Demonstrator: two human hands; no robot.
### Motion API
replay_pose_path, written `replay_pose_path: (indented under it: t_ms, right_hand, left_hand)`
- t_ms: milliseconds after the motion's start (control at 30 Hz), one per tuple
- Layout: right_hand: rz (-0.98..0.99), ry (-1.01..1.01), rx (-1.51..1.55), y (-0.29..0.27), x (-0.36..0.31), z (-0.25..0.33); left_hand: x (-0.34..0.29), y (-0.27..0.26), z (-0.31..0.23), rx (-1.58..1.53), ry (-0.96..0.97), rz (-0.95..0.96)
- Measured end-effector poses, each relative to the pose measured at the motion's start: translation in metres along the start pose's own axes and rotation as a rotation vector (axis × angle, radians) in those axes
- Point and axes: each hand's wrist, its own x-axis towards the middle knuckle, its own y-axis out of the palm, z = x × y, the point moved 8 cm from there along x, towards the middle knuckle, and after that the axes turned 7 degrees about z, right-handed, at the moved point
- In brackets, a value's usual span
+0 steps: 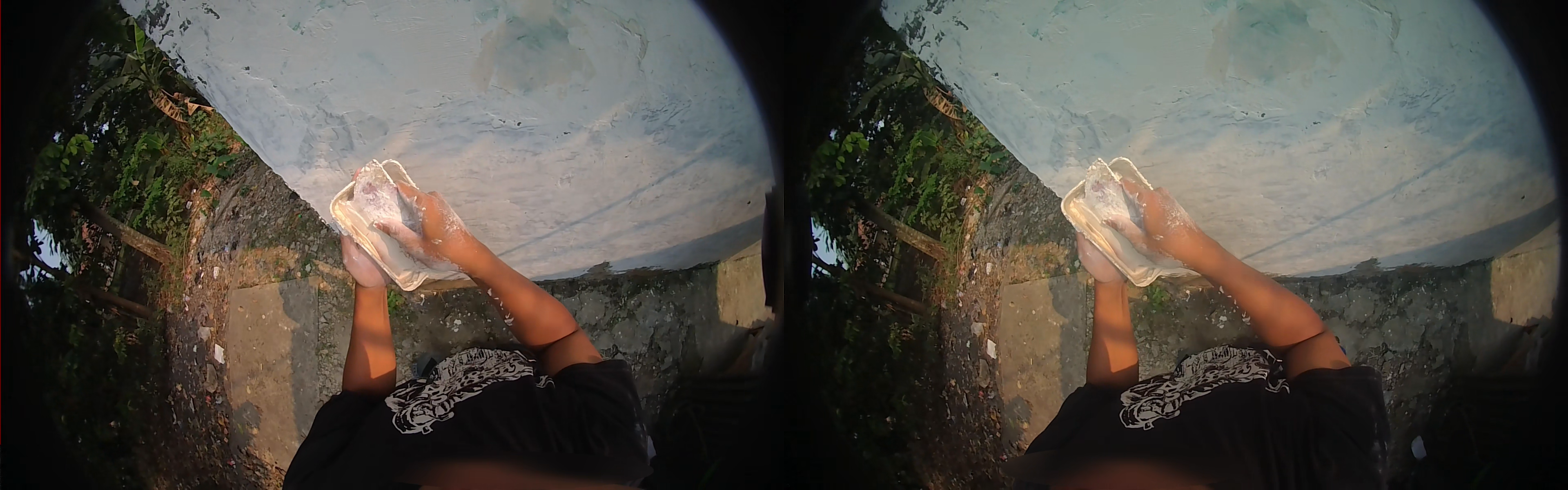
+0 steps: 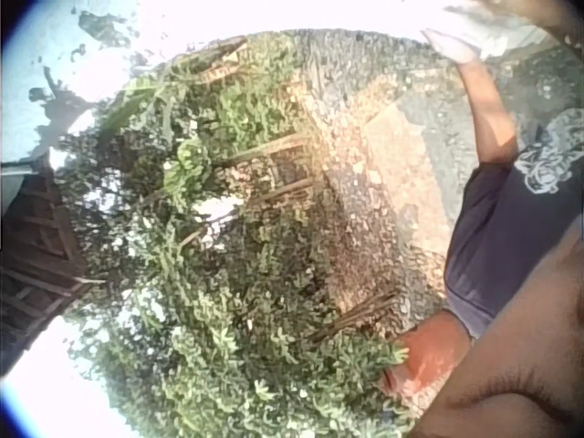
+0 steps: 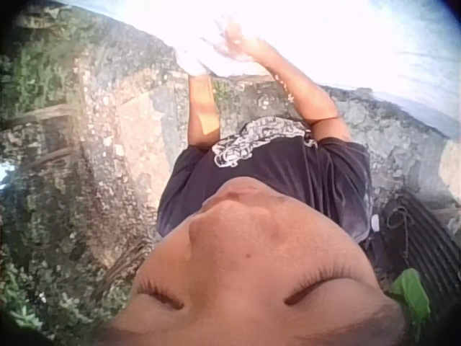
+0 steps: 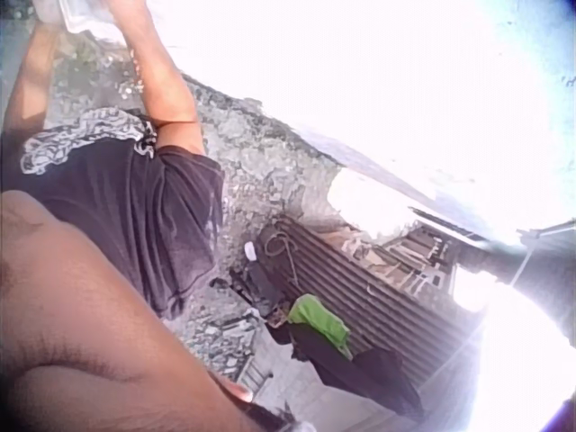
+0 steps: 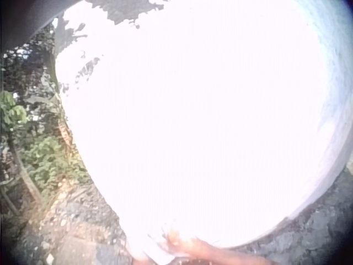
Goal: Applying and smoothing white plaster or filler onto an exterior wall using a putty knife.
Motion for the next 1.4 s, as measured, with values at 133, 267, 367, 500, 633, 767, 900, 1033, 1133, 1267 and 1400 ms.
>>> replay_pose_path:
  t_ms: [133,267,367,500,633,767,900,1033,1133,1267,1400]
  right_hand:
    - [0.014,-0.077,0.197,-0.008,-0.001,0.007]
    - [-0.005,-0.098,0.32,-0.01,-0.005,0.005]
    - [-0.003,-0.069,0.341,-0.016,-0.008,-0.002]
    - [0.002,-0.086,0.436,-0.015,-0.012,0.001]
    - [0.014,-0.034,0.461,-0.021,-0.019,0.002]
    - [-0.023,-0.067,0.444,-0.025,-0.023,0.0]
    - [-0.009,-0.09,0.425,-0.03,-0.02,0.001]
    - [0.018,-0.142,0.907,-0.033,-0.019,-0.003]
    - [-0.107,-0.181,1.132,-0.05,-0.02,-0.019]
    - [-0.419,-0.223,1.343,-0.08,-0.032,-0.047]
    - [-0.855,-0.342,1.204,-0.138,-0.059,-0.044]
  left_hand:
    - [-0.013,-0.017,-0.027,1.417,0.411,0.091]
    - [-0.008,-0.033,-0.021,1.23,0.306,-0.003]
    - [0.002,0.007,-0.007,0.682,0.06,0.033]
    - [0.003,0.038,-0.005,0.526,-0.057,0.16]
    - [0.003,0.041,0.009,0.004,-0.232,0.016]
    - [0.005,0.025,0.014,0.263,-0.125,0.23]
    - [0.004,0.005,0.017,0.116,-0.019,0.411]
    - [0.005,0.003,0.023,0.413,0.037,0.298]
    - [0.004,-0.04,0.037,0.64,-0.145,-0.041]
    - [-0.005,-0.031,0.03,0.347,-0.099,-0.167]
    - [-0.002,-0.044,0.023,0.186,-0.085,-0.047]
